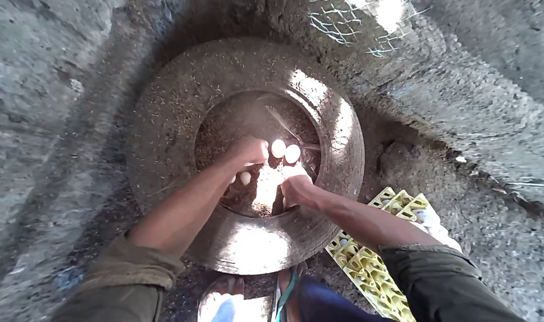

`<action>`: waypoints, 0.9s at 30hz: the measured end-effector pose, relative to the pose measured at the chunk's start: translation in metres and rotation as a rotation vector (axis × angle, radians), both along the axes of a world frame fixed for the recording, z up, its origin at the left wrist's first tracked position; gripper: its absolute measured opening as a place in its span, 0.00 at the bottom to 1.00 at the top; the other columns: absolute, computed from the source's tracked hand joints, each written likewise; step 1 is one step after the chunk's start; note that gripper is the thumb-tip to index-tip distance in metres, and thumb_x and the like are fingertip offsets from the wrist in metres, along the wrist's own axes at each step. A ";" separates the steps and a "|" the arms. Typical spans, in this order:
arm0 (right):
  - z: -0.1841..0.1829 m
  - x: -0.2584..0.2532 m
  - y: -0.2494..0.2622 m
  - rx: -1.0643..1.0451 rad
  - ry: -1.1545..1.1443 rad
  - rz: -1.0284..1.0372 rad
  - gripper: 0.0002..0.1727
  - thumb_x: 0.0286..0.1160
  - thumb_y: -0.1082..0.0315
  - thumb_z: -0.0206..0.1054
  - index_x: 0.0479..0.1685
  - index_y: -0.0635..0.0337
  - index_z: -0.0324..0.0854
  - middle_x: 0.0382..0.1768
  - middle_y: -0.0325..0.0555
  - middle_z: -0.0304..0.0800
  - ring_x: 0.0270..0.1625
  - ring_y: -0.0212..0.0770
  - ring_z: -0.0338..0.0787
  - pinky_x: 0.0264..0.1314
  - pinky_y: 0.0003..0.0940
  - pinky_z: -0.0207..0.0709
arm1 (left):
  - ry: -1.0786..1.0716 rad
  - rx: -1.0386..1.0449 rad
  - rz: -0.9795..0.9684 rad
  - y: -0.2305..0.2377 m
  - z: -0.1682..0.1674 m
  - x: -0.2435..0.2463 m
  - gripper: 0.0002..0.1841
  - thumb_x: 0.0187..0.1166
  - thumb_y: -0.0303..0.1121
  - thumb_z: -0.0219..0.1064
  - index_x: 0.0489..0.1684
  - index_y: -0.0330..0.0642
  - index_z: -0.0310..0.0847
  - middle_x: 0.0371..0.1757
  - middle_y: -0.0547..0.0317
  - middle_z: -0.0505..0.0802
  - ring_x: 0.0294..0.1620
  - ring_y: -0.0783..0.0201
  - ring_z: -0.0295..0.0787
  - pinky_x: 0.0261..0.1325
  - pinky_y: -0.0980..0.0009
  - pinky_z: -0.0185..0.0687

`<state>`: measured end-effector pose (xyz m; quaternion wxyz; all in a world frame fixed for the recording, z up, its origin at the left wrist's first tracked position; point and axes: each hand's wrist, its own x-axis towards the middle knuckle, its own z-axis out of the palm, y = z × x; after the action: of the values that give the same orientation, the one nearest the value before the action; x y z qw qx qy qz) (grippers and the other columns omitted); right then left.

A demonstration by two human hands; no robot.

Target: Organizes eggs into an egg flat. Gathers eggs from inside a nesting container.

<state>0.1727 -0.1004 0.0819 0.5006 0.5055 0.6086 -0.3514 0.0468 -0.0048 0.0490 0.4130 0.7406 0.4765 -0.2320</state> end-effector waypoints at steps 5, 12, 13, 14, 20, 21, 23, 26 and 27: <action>-0.004 -0.003 -0.001 0.000 -0.004 0.069 0.26 0.72 0.58 0.74 0.57 0.74 0.81 0.64 0.70 0.82 0.67 0.67 0.84 0.56 0.68 0.78 | -0.144 0.056 0.124 0.008 -0.019 0.004 0.22 0.90 0.49 0.56 0.55 0.36 0.84 0.52 0.35 0.90 0.60 0.36 0.86 0.60 0.35 0.76; -0.008 0.015 0.002 0.052 0.119 -0.048 0.32 0.76 0.51 0.72 0.59 0.77 0.80 0.64 0.73 0.82 0.67 0.70 0.83 0.60 0.72 0.76 | -0.100 0.105 0.250 -0.004 -0.051 0.035 0.27 0.82 0.60 0.61 0.52 0.42 0.86 0.55 0.38 0.91 0.61 0.36 0.87 0.60 0.31 0.78; -0.011 0.020 -0.001 0.103 0.180 -0.091 0.31 0.76 0.53 0.72 0.60 0.77 0.79 0.64 0.73 0.82 0.68 0.71 0.83 0.62 0.73 0.75 | -0.099 0.120 0.248 -0.006 -0.056 0.037 0.28 0.81 0.61 0.61 0.50 0.42 0.86 0.52 0.38 0.92 0.59 0.37 0.88 0.59 0.31 0.78; -0.016 0.027 -0.002 0.166 0.236 -0.104 0.35 0.70 0.48 0.76 0.59 0.75 0.81 0.63 0.72 0.83 0.68 0.70 0.82 0.65 0.73 0.73 | -0.094 0.123 0.238 -0.004 -0.056 0.041 0.29 0.82 0.61 0.60 0.50 0.41 0.86 0.51 0.38 0.92 0.58 0.37 0.88 0.59 0.31 0.78; 0.009 0.052 -0.015 0.460 0.587 -0.193 0.39 0.64 0.37 0.77 0.56 0.67 0.86 0.59 0.62 0.89 0.66 0.62 0.85 0.68 0.67 0.72 | 0.000 0.106 -0.028 0.012 -0.055 0.053 0.25 0.80 0.46 0.71 0.60 0.30 0.81 0.59 0.28 0.88 0.65 0.32 0.84 0.68 0.31 0.73; 0.020 0.057 -0.019 0.510 0.643 -0.223 0.39 0.65 0.34 0.75 0.54 0.66 0.87 0.58 0.60 0.89 0.66 0.59 0.85 0.68 0.62 0.72 | 0.013 0.109 -0.050 0.010 -0.053 0.053 0.25 0.82 0.45 0.69 0.61 0.29 0.81 0.60 0.27 0.88 0.67 0.31 0.83 0.69 0.31 0.72; 0.048 0.077 -0.035 0.562 0.752 -0.374 0.39 0.66 0.35 0.75 0.59 0.64 0.88 0.70 0.64 0.81 0.71 0.59 0.81 0.70 0.58 0.73 | -0.006 0.097 -0.037 0.010 -0.052 0.048 0.27 0.82 0.46 0.69 0.63 0.26 0.80 0.62 0.24 0.87 0.69 0.30 0.81 0.71 0.30 0.69; 0.094 0.127 -0.099 0.733 0.956 -0.727 0.27 0.65 0.48 0.81 0.51 0.64 0.91 0.68 0.67 0.80 0.64 0.56 0.85 0.64 0.51 0.79 | -0.095 0.053 0.072 0.016 -0.051 0.027 0.28 0.77 0.42 0.75 0.65 0.25 0.79 0.62 0.24 0.86 0.67 0.32 0.81 0.72 0.32 0.69; 0.109 0.147 -0.129 0.836 0.990 -0.832 0.24 0.62 0.53 0.83 0.47 0.65 0.92 0.63 0.65 0.84 0.60 0.54 0.87 0.60 0.49 0.81 | -0.140 0.041 0.086 0.016 -0.039 0.022 0.28 0.77 0.41 0.75 0.63 0.24 0.79 0.60 0.25 0.86 0.65 0.35 0.83 0.70 0.34 0.72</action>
<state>0.3196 -0.2296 0.1907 -0.2363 0.6235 0.6038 -0.4368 0.0690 0.0110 0.0099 0.4397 0.7421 0.4824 -0.1521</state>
